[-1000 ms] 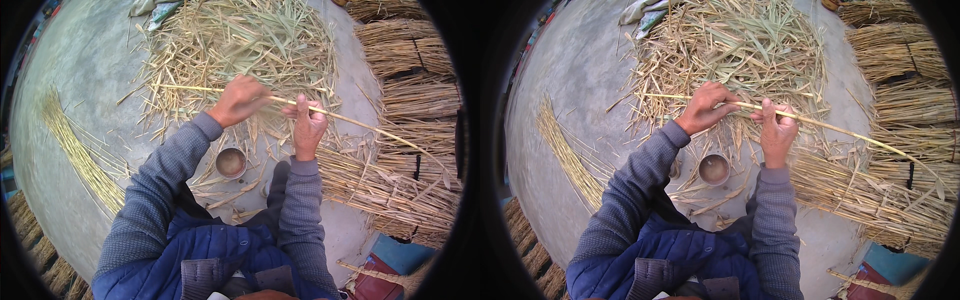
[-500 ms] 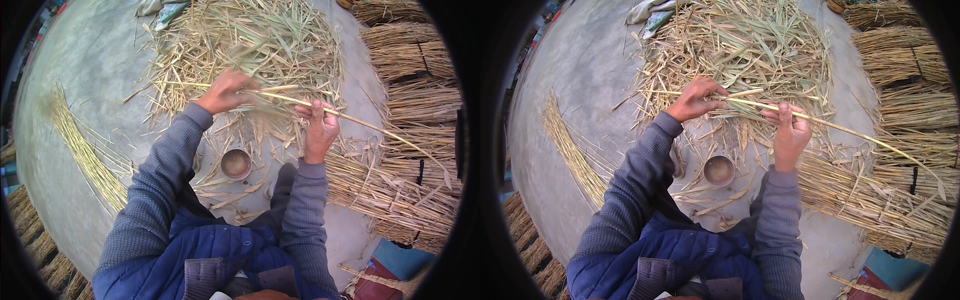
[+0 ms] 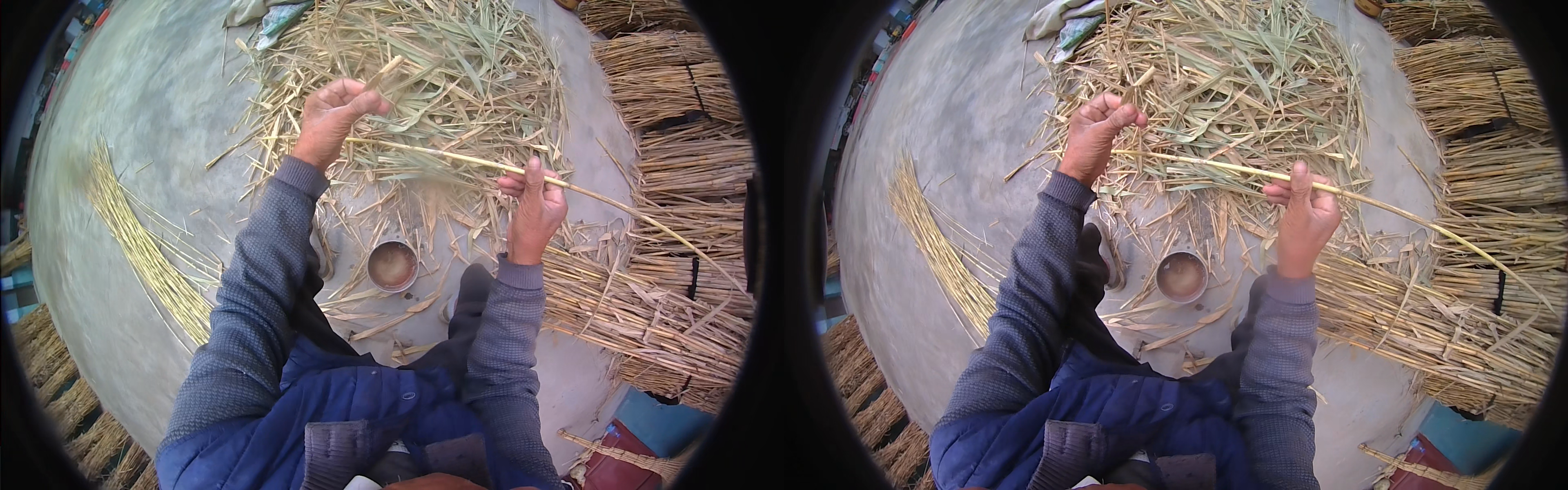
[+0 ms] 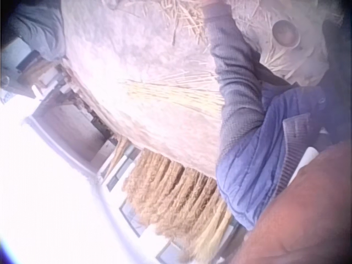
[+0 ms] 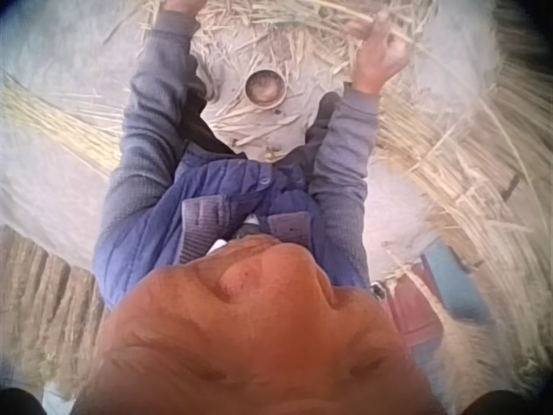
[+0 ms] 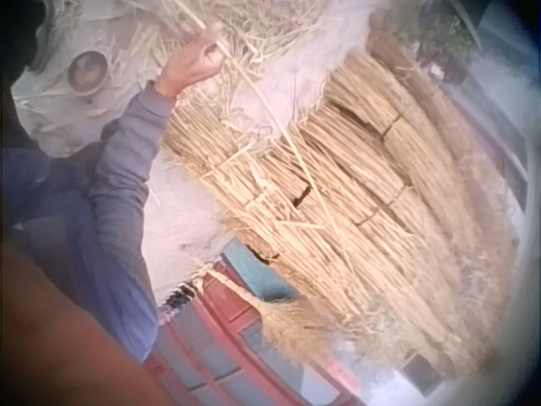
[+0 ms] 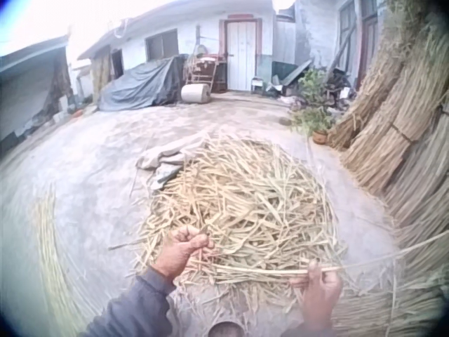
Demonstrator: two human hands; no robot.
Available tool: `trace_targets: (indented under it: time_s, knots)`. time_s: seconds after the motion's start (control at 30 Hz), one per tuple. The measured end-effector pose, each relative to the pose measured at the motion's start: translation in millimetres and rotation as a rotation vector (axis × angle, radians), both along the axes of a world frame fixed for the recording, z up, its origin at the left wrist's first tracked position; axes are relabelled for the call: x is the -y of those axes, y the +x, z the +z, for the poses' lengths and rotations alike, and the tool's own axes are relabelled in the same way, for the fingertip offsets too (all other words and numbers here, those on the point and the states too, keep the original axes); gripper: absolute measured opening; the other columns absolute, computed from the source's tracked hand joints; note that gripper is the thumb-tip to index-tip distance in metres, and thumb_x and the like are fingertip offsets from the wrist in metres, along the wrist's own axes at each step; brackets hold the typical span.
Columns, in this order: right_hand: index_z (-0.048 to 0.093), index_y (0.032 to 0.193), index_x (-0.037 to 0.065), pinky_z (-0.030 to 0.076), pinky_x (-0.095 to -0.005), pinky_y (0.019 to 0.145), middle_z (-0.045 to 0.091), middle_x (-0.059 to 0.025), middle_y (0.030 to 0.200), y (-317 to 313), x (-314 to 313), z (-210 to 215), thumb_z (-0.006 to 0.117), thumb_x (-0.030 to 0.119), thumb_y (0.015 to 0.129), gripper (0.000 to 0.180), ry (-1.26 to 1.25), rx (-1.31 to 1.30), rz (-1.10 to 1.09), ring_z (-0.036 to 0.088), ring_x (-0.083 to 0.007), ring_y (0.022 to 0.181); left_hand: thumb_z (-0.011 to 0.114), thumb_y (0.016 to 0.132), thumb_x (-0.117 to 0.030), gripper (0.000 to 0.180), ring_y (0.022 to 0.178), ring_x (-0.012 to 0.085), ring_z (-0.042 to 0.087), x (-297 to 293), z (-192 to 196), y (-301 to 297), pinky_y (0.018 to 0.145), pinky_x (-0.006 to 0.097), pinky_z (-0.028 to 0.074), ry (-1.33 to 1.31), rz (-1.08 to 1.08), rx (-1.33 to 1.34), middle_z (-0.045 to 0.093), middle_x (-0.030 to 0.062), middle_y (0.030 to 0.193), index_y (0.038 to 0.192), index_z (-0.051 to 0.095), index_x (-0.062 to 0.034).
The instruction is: The person sits on the floor and repeatedly strips the fibrous material from long palm leaves by hand. They pull the fibers off each leaf and place the cleaned stems into a growing pile on the right side of the frame.
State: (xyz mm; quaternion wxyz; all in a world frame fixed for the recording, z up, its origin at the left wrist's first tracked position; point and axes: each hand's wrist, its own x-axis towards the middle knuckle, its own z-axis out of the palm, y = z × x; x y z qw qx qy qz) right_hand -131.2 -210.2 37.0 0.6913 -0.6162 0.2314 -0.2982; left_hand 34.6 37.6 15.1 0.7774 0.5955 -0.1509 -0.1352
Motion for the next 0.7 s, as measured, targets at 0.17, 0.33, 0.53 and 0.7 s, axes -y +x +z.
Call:
trace_targets:
  time_s: [0.17, 0.33, 0.53, 0.7]
  knots:
    - [0.062, 0.101, -0.003, 0.062, -0.0288, 0.068, 0.072, -0.0161, 0.087, 1, -3, -6, 0.066, 0.023, 0.101, 0.027, -0.027, 0.059, 0.101, 0.074, -0.0205, 0.074, 0.074, 0.094, -0.028, 0.029, 0.089, 0.0157, 0.068, -11, -9, 15, 0.083, 0.035, 0.051, 0.812, 0.103, 0.652, 0.074, 0.0055, 0.094, 0.108, 0.068, -0.0035]
    - [0.061, 0.107, -0.005, 0.062, -0.0301, 0.073, 0.073, -0.0190, 0.097, 4, -7, -7, 0.064, 0.021, 0.102, 0.026, -0.048, 0.093, 0.156, 0.075, -0.0219, 0.081, 0.077, 0.089, -0.035, 0.034, 0.100, 0.0184, 0.066, -9, -15, 11, 0.086, 0.035, 0.051, 0.793, -0.142, 0.661, 0.074, 0.0082, 0.105, 0.101, 0.073, -0.0031]
    - [0.059, 0.111, -0.005, 0.062, -0.0325, 0.075, 0.072, -0.0219, 0.103, 2, -4, -8, 0.066, 0.025, 0.101, 0.032, -0.065, 0.088, 0.145, 0.074, -0.0244, 0.084, 0.077, 0.091, -0.025, 0.022, 0.086, 0.0141, 0.070, -11, -22, 21, 0.090, 0.032, 0.053, 0.418, -0.406, 0.066, 0.076, 0.0046, 0.089, 0.097, 0.074, -0.0034]
    - [0.060, 0.111, -0.005, 0.062, -0.0323, 0.077, 0.072, -0.0206, 0.104, 1, 0, -9, 0.066, 0.024, 0.101, 0.031, -0.052, 0.092, 0.176, 0.074, -0.0241, 0.087, 0.073, 0.093, -0.031, 0.030, 0.089, 0.0182, 0.066, -16, -18, 32, 0.088, 0.038, 0.049, 0.469, 0.030, 0.295, 0.074, 0.0072, 0.091, 0.105, 0.071, -0.0037]
